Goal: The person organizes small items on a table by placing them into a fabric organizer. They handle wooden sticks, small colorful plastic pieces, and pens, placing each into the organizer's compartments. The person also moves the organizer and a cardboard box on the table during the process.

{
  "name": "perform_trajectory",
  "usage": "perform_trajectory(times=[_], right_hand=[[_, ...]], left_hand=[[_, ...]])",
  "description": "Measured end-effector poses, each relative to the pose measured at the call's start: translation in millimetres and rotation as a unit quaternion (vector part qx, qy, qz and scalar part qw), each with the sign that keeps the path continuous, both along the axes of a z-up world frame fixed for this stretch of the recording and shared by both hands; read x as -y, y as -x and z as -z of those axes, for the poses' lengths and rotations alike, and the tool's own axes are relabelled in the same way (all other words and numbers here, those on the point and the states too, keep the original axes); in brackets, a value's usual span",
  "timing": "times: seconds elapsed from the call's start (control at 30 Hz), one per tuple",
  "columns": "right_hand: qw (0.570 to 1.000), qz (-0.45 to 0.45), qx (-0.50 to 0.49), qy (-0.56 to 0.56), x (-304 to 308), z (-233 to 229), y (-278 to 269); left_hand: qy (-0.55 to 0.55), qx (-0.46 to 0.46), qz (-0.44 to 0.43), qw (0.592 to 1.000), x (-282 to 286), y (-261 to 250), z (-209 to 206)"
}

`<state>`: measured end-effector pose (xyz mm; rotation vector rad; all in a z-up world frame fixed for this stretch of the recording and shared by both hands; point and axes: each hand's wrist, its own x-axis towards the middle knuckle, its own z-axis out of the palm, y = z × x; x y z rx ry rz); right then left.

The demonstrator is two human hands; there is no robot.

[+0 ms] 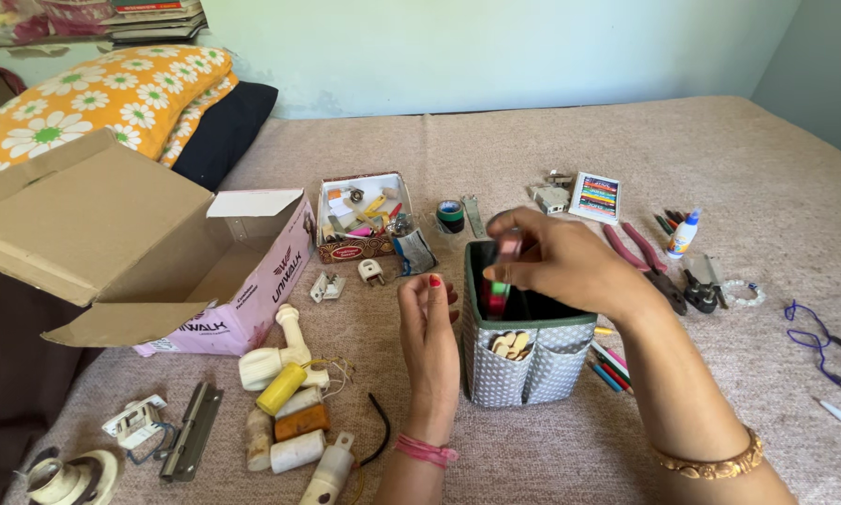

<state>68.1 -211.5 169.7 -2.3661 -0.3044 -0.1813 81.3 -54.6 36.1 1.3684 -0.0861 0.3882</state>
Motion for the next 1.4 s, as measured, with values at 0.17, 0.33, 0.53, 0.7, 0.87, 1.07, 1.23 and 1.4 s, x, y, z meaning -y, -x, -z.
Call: perform_trajectory(times=[0.17, 0.33, 0.53, 0.7, 0.87, 1.07, 1.23, 1.4], right_hand=[[1.0, -0.028, -0.009, -0.005, 0.6, 0.2, -1.2], [0.998, -0.05, 0.021, 0.013, 1.2, 8.6, -6.8], [0.976, -0.185, 0.017, -0.117, 9.8, 22.2, -15.5], [0.991, -0.104, 0.084, -0.008, 8.7, 18.6, -9.4], [0.99, -0.022, 0.117, 0.072, -3.3, 9.7, 1.2], [0.987, -0.031, 0.151, 0.035, 15.9, -4.0, 8.6], [0.983, 0.107, 0.145, -0.028, 98.2, -3.5, 3.3], [0.913, 0.358, 0.195, -0.001, 232.7, 60.9, -37.2]], left_hand=[[0.002, 0.004, 0.006, 1.0, 0.9, -0.6, 0.5], [0.015, -0.002, 0.01, 1.0, 3.5, -3.3, 8.5], [0.011, 0.042, 0.003, 0.999, -5.8, -11.2, 21.6], [0.044, -0.011, 0.018, 0.999, -3.7, -7.6, 16.0], [0.018, -0.022, 0.017, 0.999, -4.2, -0.4, 3.6], [0.029, -0.023, 0.024, 0.999, -2.2, 0.2, 0.2], [0.012, -0.005, 0.014, 1.0, -4.2, -1.1, 4.4], [0.044, 0.011, 0.042, 0.998, -1.5, -3.5, 9.5]])
